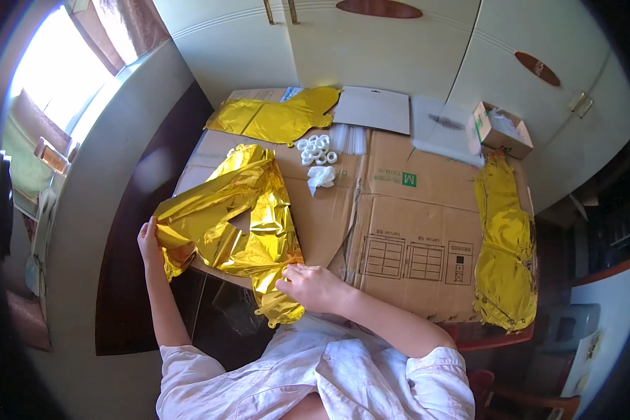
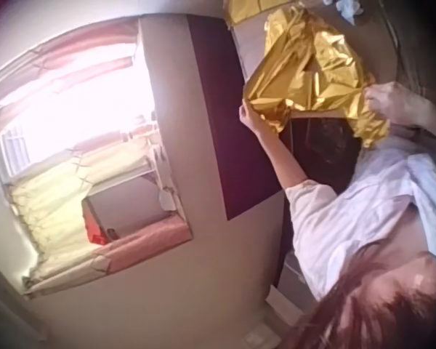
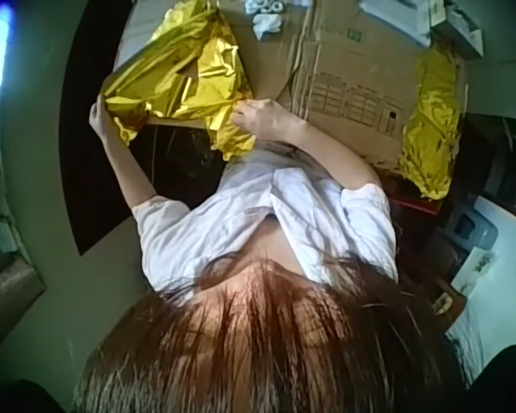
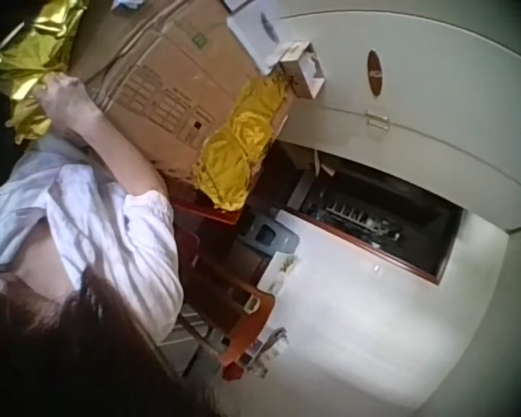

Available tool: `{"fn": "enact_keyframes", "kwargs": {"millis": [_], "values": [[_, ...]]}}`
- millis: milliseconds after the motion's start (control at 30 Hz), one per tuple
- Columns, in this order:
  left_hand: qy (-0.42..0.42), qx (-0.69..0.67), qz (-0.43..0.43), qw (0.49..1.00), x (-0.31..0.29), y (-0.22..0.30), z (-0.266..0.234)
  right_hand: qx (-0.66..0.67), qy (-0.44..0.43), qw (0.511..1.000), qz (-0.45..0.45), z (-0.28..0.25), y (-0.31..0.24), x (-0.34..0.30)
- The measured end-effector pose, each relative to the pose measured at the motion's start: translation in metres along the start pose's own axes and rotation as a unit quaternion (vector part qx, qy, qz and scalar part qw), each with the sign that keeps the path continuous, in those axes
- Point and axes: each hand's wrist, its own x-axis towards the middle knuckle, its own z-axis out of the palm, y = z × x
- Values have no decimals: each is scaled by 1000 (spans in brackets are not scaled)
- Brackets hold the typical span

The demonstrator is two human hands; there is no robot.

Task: Folding and organizing gold foil balloon letters on a table surface.

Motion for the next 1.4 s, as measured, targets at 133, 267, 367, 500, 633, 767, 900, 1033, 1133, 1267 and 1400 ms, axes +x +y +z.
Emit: {"fn": "enact_keyframes", "kwargs": {"millis": [133,267,367,500,633,767,900,1033,1133,1267,1400], "values": [[8,39,1,999,-13,-9,-7,40,-96,992,77,-25,-10,11],[0,54,-15,998,-43,9,8,25,26,997,69,-23,28,47],[-13,66,-2,998,-49,9,4,-64,54,994,68,0,78,94],[-31,76,13,997,-49,10,13,-118,17,983,138,16,127,120],[-13,54,16,998,-59,16,-8,-83,-74,970,215,-3,128,144],[14,27,29,999,-70,10,-21,-93,-61,960,257,-4,137,148],[18,142,-21,990,-78,-15,-47,-93,-103,958,250,-5,141,147],[79,488,188,849,-91,-28,-52,-108,-47,978,173,1,123,127],[98,539,232,804,-109,-14,-38,-100,-36,992,63,-4,83,90],[-7,485,268,833,-152,23,17,9,-140,986,-86,-20,33,35],[-265,427,331,799,-178,53,71,-17,-154,981,-117,-30,9,6]]}}
